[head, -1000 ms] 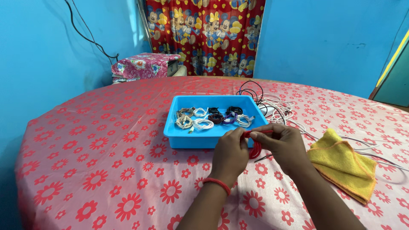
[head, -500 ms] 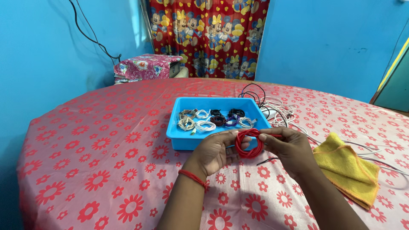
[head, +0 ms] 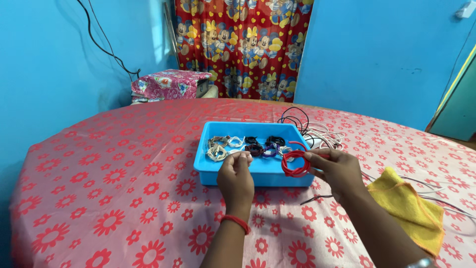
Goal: The person wipes and coils several colored cables one at a time using a yellow cloth, then places each coiled cable into a blue plastic tray on a round table. The person handles purple, red, and white cables in sequence.
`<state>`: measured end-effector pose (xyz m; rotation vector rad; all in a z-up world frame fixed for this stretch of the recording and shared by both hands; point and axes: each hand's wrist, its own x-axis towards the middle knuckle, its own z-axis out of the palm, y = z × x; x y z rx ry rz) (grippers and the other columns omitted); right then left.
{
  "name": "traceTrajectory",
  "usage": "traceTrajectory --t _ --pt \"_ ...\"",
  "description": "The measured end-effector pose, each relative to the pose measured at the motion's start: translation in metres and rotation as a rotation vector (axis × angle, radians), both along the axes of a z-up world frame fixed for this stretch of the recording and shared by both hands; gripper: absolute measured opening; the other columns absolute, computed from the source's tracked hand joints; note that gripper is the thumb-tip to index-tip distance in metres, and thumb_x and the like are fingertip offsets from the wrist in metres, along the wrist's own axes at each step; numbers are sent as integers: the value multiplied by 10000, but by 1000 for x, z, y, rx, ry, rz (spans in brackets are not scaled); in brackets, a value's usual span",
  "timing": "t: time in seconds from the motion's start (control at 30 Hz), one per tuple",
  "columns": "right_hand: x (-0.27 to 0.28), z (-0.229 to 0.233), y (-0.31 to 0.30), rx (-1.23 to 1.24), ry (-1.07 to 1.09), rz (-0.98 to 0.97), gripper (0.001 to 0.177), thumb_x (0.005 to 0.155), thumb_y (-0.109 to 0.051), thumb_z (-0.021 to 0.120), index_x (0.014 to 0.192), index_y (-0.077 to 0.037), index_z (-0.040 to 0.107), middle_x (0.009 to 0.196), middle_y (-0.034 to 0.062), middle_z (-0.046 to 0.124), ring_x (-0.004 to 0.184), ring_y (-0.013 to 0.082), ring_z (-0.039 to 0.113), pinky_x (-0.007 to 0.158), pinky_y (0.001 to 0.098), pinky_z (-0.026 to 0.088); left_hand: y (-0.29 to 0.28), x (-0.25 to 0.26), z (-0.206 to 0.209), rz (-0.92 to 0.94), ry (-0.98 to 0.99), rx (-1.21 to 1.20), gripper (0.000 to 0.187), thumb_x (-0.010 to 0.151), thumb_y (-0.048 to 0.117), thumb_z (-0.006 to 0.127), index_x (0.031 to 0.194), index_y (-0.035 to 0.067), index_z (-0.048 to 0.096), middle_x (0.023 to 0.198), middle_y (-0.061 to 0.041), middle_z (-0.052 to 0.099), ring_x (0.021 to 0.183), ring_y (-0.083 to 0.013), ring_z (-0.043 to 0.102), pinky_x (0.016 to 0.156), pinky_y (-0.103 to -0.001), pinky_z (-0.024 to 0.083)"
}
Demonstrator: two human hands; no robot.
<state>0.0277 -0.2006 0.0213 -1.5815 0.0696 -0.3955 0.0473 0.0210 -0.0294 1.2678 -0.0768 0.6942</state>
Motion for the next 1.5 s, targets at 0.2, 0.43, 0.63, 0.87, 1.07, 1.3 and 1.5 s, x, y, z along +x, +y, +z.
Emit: traceTrajectory --t 0.2,0.43,0.63,0.87,1.07,1.3,1.5 --pt "66 8 11 -132 75 6 172 863 -81 779 992 29 753 927 135 756 802 188 730 724 308 627 1 -18 14 416 -180 468 144 961 184 618 937 108 738 937 -44 764 944 -245 689 1015 -442 454" --pt "128 -23 43 -129 208 55 135 870 -55 780 931 51 723 918 139 750 796 204 745 716 319 653 10 -7 4 456 -44 479 145 950 202 605 946 135 733 960 -16 747 994 -218 669 1194 -547 247" --pt "163 -37 42 -75 376 154 101 874 -26 722 968 8 735 957 115 742 812 196 740 727 342 632 5 -2 -3 450 -10 553 144 935 223 621 936 158 749 936 2 752 1053 -193 655 1214 -556 196" --pt "147 -26 32 -1069 207 103 303 686 -55 895 972 -105 807 922 51 791 814 181 755 708 342 599 3 -3 -3 439 -21 560 143 938 217 616 948 150 742 963 11 755 1082 -204 640 1222 -556 167" --pt "140 -23 35 -1223 131 511 318 737 -104 797 1016 -247 846 892 74 809 850 183 758 768 341 593 1 -3 -4 424 -15 582 154 940 218 609 932 147 745 978 15 763 1100 -211 628 1226 -550 158" --pt "160 -38 59 -1426 -31 308 244 719 -316 864 900 -155 838 927 115 796 882 262 754 833 373 584 1 -8 0 343 60 744 140 887 285 670 902 186 767 976 -9 726 1141 -237 578 1233 -576 92" --pt "148 -31 62 -1154 -207 128 237 750 -299 823 923 -139 836 875 111 775 808 294 740 763 418 572 11 -11 7 203 46 833 256 764 405 799 951 229 800 1059 -9 716 1199 -235 538 1205 -598 38"
